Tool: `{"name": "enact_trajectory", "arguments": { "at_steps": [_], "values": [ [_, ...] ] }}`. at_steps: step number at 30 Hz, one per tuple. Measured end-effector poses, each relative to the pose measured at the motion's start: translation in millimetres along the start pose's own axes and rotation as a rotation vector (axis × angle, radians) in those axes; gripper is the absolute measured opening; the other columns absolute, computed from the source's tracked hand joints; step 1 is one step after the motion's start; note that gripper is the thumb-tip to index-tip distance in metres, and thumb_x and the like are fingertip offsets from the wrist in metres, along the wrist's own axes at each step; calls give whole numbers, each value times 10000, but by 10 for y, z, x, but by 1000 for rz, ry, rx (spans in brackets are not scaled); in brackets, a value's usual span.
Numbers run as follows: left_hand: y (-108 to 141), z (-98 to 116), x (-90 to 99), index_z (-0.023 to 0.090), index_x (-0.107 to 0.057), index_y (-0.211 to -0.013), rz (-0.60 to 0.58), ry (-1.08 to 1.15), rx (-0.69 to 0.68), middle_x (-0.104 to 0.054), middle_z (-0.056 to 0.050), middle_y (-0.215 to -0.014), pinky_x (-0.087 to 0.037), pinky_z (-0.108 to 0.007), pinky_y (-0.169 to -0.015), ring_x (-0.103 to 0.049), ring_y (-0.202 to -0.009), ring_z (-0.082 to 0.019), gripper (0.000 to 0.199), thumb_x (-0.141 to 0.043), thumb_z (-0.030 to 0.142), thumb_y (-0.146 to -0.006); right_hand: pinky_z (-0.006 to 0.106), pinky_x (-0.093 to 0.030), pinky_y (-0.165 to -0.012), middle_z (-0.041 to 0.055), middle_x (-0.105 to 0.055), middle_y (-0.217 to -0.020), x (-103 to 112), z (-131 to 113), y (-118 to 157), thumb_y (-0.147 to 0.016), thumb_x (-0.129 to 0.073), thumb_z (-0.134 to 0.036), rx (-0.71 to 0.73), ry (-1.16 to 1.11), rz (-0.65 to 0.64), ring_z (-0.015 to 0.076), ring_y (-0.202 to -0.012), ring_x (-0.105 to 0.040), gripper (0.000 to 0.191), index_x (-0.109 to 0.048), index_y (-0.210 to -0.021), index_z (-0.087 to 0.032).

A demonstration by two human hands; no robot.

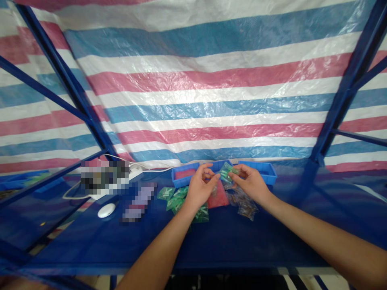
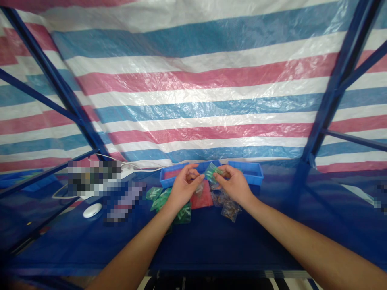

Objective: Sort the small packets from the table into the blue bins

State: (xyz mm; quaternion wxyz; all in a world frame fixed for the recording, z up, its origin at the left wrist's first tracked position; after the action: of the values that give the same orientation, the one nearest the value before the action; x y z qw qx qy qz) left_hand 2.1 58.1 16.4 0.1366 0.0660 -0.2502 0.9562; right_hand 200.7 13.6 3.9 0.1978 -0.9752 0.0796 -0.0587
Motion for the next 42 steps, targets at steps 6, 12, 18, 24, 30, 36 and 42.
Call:
{"name": "enact_trajectory", "arguments": {
  "at_steps": [6,12,18,24,30,36,42],
  "values": [
    [98,112,-87,197,-697,-1168,-149,-22,-38,-687,-115,-1215,-564,-315,-865,-685,-1012,-209,384,-769,392,-845,381,-591,-580,71,-690,-898,0,-15,48,-840,-719,-573,108,141,80,259,-770,-662,358,-646,-977,-251],
    [127,64,-158,174,-676,-1219,-204,201,122,-749,-122,-1115,-563,-374,-934,-723,-1012,-239,498,-813,411,-803,429,-596,-757,89,-676,-1020,-43,-113,96,-903,-679,-366,334,352,-65,284,-934,-658,187,-691,-1063,-269],
    [43,-6,-91,160,-674,-1166,-75,227,153,-749,-108,-1103,-560,-330,-890,-712,-1001,-220,524,-867,391,-737,471,-567,-951,85,-676,-1222,-89,-164,108,-932,-600,-235,425,364,-197,288,-1132,-641,300,-702,-1207,-299],
    [3,-136,-57,158,-678,-1132,-65,237,161,-746,-83,-1049,-541,-284,-782,-700,-899,-187,439,-787,440,-813,509,-485,-1056,58,-726,-1169,-106,-216,145,-937,-527,-148,467,370,-227,280,-1161,-632,322,-735,-1129,-303],
    [-1,-128,-73,174,-666,-1140,-98,225,144,-735,-43,-913,-480,-228,-656,-664,-758,-146,413,-773,421,-828,464,-576,-892,86,-688,-1156,-73,-161,99,-907,-675,-329,304,225,-32,277,-985,-675,238,-694,-1140,-287],
    [41,-45,-107,187,-631,-1222,-195,234,114,-741,-48,-925,-491,-236,-682,-682,-783,-154,459,-777,389,-836,411,-624,-787,64,-715,-1071,-122,-4,56,-826,-775,-442,-5,-124,-152,270,-990,-694,484,-602,-1254,-294],
    [52,-12,-126,177,-623,-1203,-192,284,112,-754,-80,-1019,-536,-284,-821,-720,-906,-181,459,-810,316,-808,392,-563,-922,38,-759,-973,-92,3,38,-788,-817,-441,-43,-186,-170,234,-959,-713,388,-690,-1094,-240]
  ]
}}
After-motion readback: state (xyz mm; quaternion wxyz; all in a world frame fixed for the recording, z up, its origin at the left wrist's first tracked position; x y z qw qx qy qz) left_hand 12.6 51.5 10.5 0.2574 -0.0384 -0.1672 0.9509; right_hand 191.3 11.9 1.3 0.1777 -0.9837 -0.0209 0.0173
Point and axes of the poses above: each hand's wrist, its own y-axis away from the middle knuckle, its own x-axis out of the back of the hand, z = x × y, the point moved 2 cm from there along -y, towards the middle knuckle
